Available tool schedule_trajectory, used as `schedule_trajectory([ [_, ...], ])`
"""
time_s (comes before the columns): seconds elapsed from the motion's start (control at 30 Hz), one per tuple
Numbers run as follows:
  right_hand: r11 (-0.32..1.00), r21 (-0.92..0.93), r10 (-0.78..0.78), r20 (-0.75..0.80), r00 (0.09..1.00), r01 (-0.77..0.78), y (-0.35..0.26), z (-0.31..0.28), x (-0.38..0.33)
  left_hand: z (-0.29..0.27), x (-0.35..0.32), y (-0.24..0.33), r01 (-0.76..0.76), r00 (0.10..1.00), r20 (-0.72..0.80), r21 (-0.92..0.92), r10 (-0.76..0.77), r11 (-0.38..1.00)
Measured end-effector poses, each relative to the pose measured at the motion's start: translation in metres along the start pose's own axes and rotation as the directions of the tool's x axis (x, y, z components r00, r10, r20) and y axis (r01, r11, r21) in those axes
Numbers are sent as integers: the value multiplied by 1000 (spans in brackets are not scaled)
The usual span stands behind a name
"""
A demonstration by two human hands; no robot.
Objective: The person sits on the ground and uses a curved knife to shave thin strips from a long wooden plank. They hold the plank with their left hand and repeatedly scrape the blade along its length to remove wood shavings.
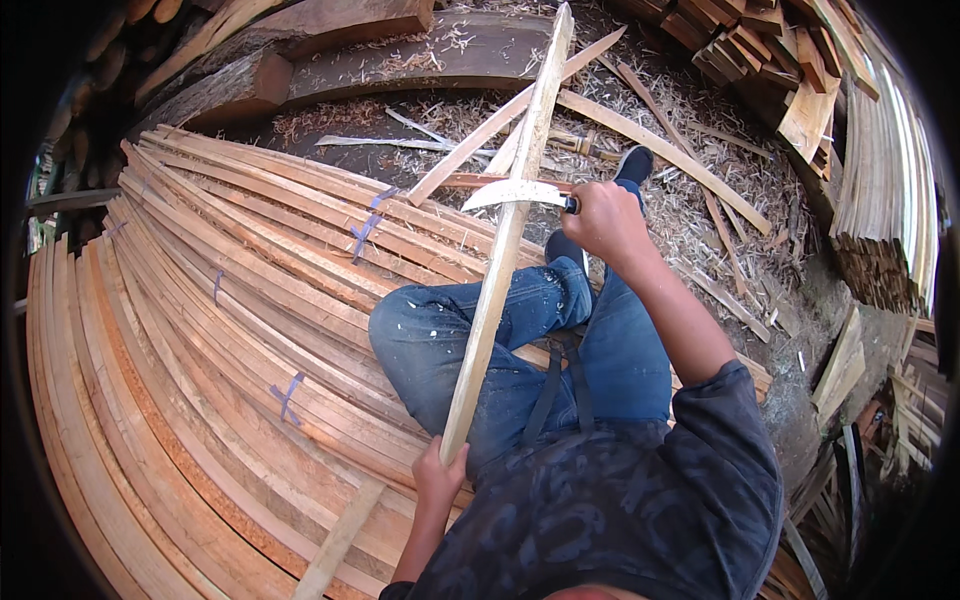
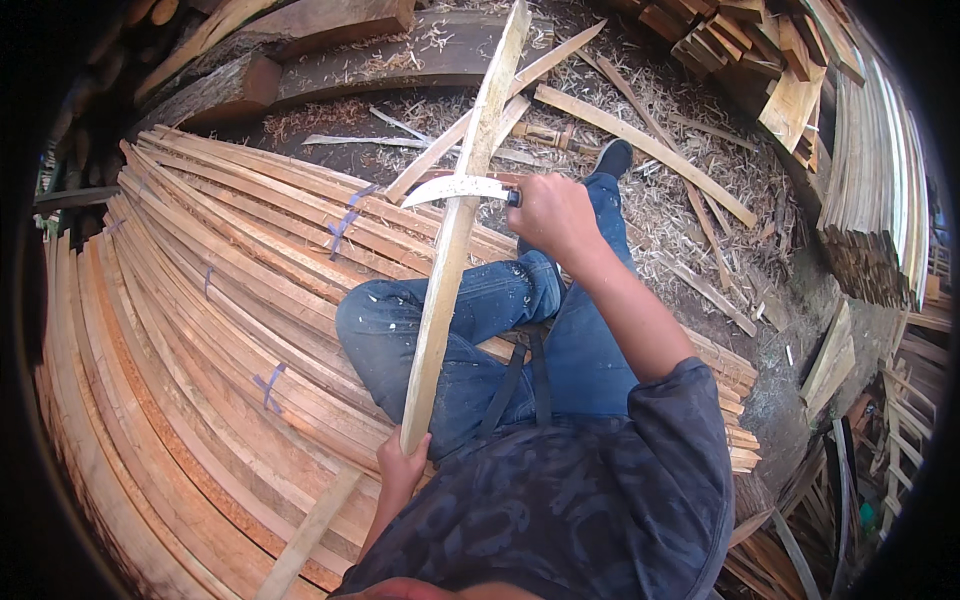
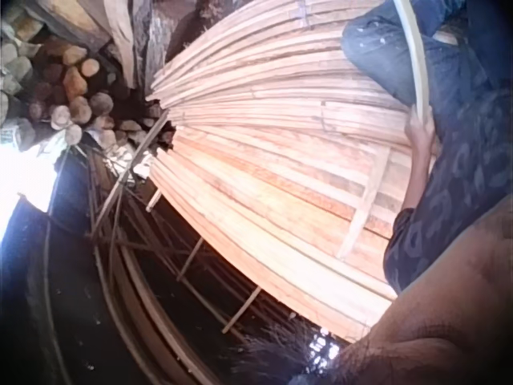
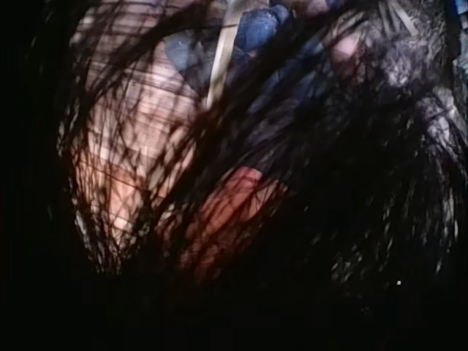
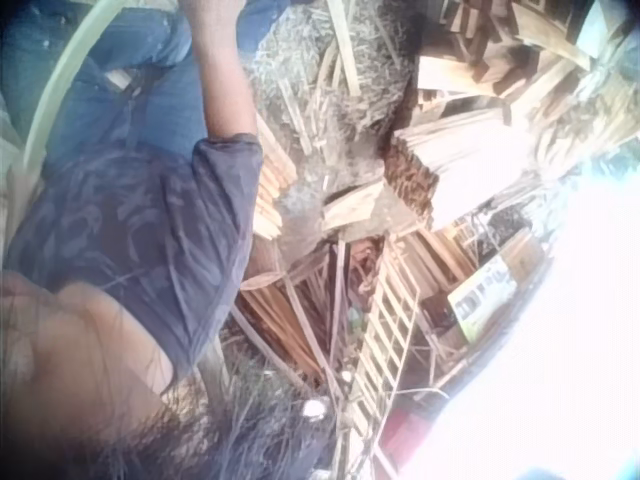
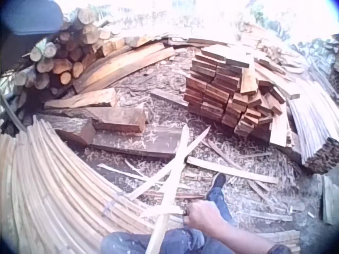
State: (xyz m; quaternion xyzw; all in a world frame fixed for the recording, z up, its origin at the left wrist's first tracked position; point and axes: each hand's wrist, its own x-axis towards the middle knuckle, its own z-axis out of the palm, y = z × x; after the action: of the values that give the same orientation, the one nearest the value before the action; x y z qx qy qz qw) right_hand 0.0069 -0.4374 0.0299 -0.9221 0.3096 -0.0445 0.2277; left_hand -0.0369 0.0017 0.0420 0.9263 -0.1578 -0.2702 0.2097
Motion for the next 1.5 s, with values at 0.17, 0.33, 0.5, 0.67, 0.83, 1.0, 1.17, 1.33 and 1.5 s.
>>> schedule_trajectory([
  [0.17,995,-100,-25,59,998,31,13,18,-2,0,-5,20,18,999,-47,38,-16,999],
  [0.33,983,-181,50,52,997,-39,32,23,35,-3,-4,30,27,999,-44,153,-20,988],
  [0.5,962,-212,169,-40,985,-174,75,6,81,-5,-3,33,44,999,-13,175,-43,983],
  [0.67,984,-136,100,-115,988,-115,42,-10,64,-1,-2,28,69,997,-30,126,-66,990],
  [0.83,984,-160,-52,153,987,77,13,3,24,0,-5,25,66,998,-7,146,-66,987],
  [1.0,976,-218,31,165,986,6,32,17,40,-3,-7,30,33,998,-49,187,-24,982],
  [1.17,970,-238,87,159,983,-47,37,26,61,-6,-6,36,18,997,-81,191,-3,981],
  [1.33,942,-248,250,63,966,-227,88,-4,93,-9,-6,37,37,999,-27,193,-33,981],
  [1.5,973,-127,183,-79,980,-192,72,-6,77,-2,-3,26,82,997,-22,116,-80,990],
])
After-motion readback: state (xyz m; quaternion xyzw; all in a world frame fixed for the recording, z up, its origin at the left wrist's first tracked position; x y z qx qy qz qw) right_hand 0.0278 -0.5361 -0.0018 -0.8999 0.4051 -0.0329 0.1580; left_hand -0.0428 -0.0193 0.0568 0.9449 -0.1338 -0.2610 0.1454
